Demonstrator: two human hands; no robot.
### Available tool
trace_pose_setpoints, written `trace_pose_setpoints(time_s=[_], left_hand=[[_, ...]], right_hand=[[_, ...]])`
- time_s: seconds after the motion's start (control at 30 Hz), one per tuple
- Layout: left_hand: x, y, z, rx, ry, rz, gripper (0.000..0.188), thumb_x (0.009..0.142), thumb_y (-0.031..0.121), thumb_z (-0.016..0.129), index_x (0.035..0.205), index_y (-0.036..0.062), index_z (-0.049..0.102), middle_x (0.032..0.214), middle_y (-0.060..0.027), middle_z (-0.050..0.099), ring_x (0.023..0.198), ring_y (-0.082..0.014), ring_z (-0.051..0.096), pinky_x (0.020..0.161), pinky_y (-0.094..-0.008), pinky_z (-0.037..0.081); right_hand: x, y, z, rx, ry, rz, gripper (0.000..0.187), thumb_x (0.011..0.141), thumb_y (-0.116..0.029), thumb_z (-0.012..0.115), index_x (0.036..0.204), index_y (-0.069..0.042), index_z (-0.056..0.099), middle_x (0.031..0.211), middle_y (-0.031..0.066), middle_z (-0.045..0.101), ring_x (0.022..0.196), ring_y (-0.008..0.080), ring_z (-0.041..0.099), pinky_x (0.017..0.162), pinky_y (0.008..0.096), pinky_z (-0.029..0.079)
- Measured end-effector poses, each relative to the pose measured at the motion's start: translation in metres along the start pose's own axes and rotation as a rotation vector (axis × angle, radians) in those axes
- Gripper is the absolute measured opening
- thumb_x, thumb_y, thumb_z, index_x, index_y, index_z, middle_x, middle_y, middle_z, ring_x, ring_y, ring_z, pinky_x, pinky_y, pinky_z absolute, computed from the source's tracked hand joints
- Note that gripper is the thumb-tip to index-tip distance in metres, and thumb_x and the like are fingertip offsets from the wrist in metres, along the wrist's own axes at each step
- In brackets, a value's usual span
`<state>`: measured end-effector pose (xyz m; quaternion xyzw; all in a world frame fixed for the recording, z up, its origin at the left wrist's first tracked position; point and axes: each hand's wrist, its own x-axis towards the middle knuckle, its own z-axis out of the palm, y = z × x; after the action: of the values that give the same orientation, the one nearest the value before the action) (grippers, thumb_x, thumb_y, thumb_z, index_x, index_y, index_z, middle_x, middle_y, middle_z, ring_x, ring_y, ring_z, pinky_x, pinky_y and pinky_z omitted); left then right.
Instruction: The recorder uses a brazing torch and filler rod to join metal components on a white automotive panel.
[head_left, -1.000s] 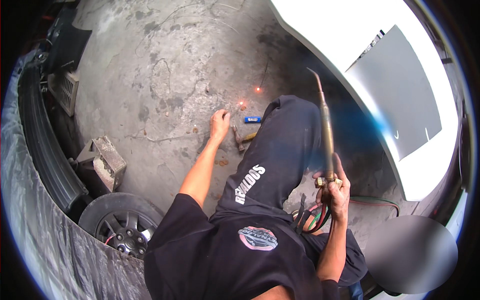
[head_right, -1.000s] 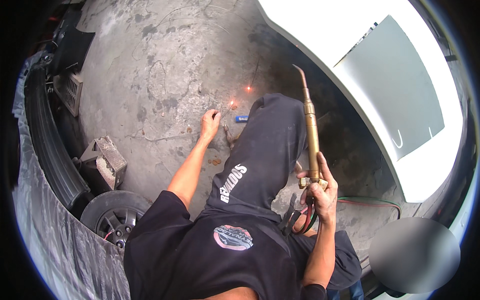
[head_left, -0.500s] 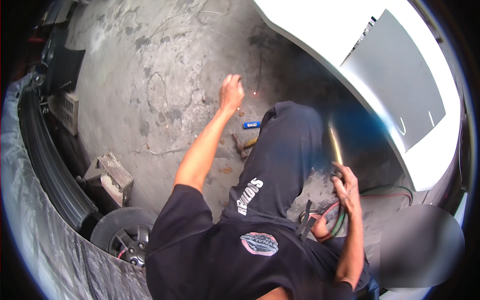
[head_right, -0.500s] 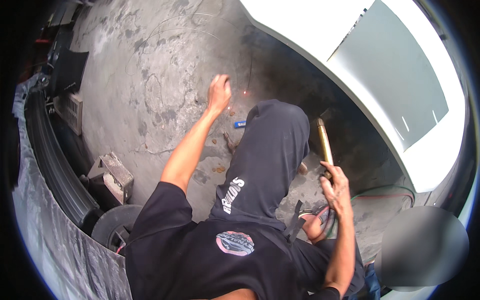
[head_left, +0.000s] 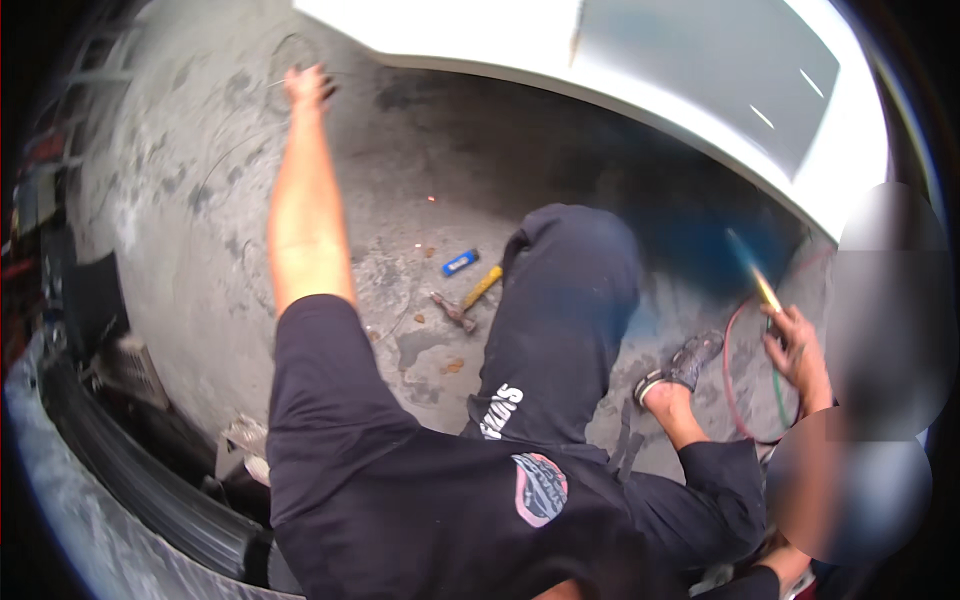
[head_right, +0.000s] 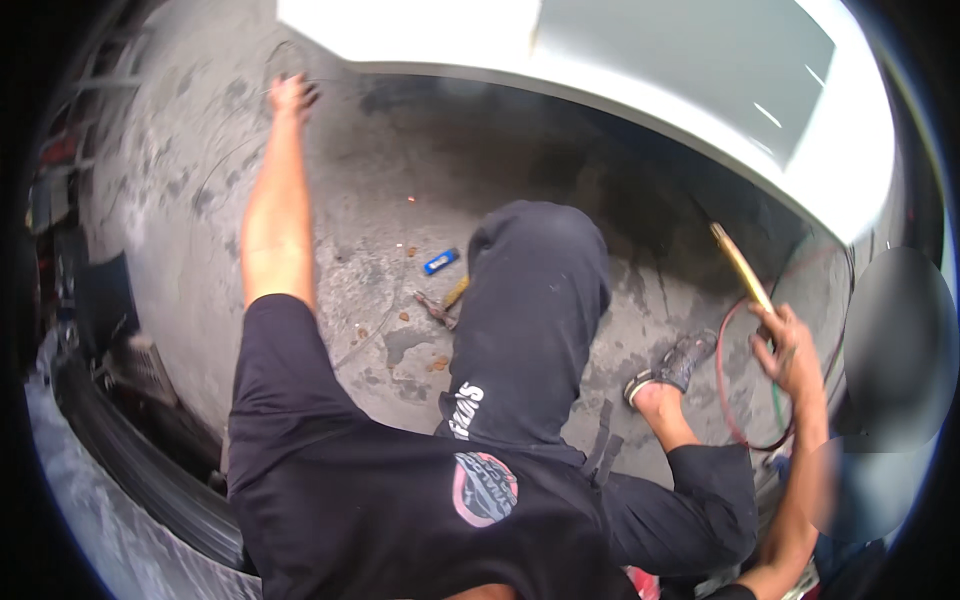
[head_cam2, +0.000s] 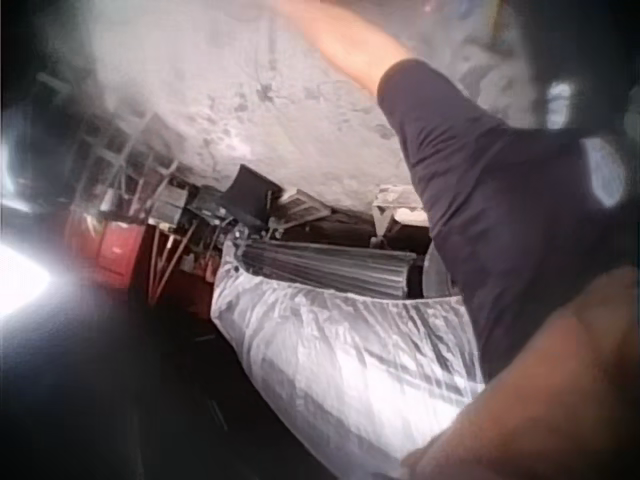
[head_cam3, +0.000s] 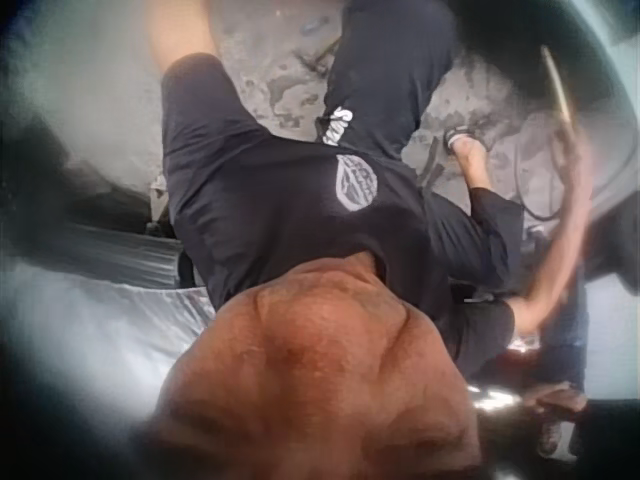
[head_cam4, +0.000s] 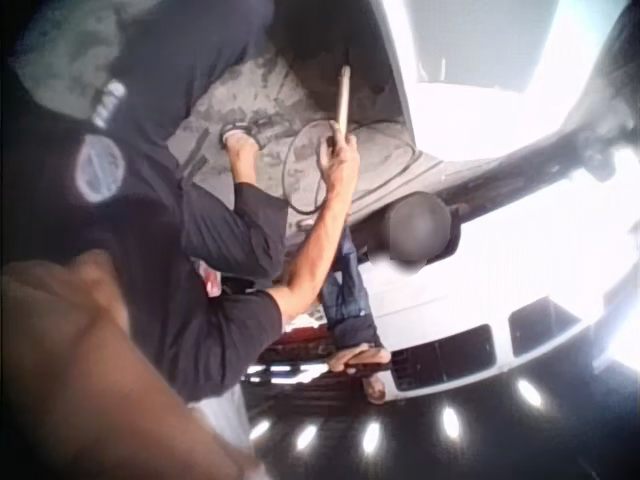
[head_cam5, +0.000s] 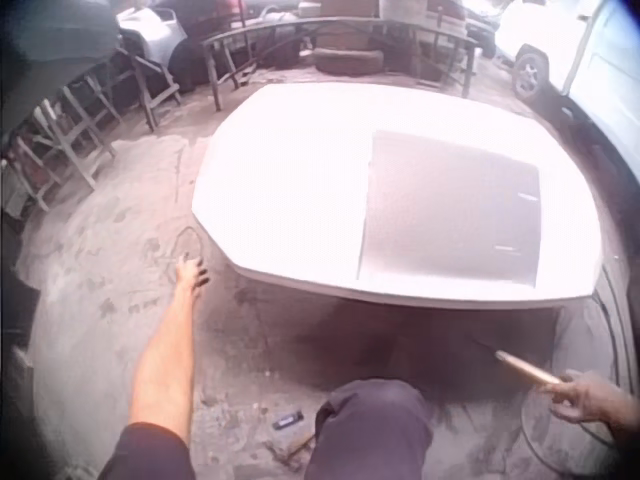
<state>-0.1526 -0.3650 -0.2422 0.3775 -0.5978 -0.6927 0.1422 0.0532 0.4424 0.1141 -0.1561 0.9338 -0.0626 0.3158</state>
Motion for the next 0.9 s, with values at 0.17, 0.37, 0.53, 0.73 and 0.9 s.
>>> trace_pose_setpoints(time_s=[0.17,0.37,0.53,0.73,0.9], left_hand=[[0.066,0.053,-0.141,-0.066,0.165,0.075,0.044,0.097,0.007,0.055,0.139,-0.0058,0.057,0.125,-0.0377,0.066,0.102,-0.0529,0.071,0.082,-0.0603,0.061],[0.105,0.125,-0.193,-0.113,0.112,0.251,0.044,0.095,0.020,0.048,0.126,-0.0098,0.058,0.112,-0.0385,0.065,0.094,-0.0555,0.066,0.082,-0.0664,0.058],[0.016,0.154,-0.247,0.432,0.326,0.268,0.040,0.087,-0.005,0.066,0.126,-0.0035,0.058,0.093,-0.0213,0.071,0.061,-0.0268,0.067,0.049,-0.0328,0.056],[-0.076,0.180,-0.124,0.774,0.248,0.253,0.049,0.090,0.000,0.068,0.133,-0.0131,0.051,0.095,-0.0190,0.072,0.068,-0.0233,0.071,0.055,-0.0342,0.062],[-0.110,0.236,-0.062,0.709,0.215,0.357,0.038,0.095,-0.002,0.059,0.127,-0.0010,0.039,0.097,-0.0164,0.066,0.065,-0.0218,0.069,0.053,-0.0357,0.063]], right_hand=[[0.000,0.033,0.008,-0.082,0.005,-0.107,0.036,0.085,-0.010,0.070,0.121,-0.007,0.069,0.093,0.0179,0.061,0.085,0.0392,0.064,0.077,0.0492,0.050],[-0.100,0.129,0.116,-0.156,0.298,0.144,0.039,0.089,-0.015,0.075,0.127,-0.010,0.067,0.106,0.0160,0.063,0.082,0.0376,0.069,0.075,0.0498,0.056],[-0.050,0.132,0.274,-0.091,0.444,0.350,0.032,0.094,-0.015,0.071,0.126,-0.010,0.067,0.110,0.0161,0.064,0.081,0.0376,0.071,0.072,0.0501,0.058],[-0.036,0.140,0.384,0.319,0.323,0.755,0.029,0.097,-0.015,0.068,0.125,-0.008,0.069,0.106,0.0162,0.068,0.083,0.0345,0.072,0.073,0.0478,0.058],[0.024,0.161,0.380,0.465,0.171,0.719,0.029,0.098,-0.014,0.066,0.125,-0.006,0.069,0.104,0.0160,0.070,0.085,0.0321,0.073,0.074,0.0465,0.058]])
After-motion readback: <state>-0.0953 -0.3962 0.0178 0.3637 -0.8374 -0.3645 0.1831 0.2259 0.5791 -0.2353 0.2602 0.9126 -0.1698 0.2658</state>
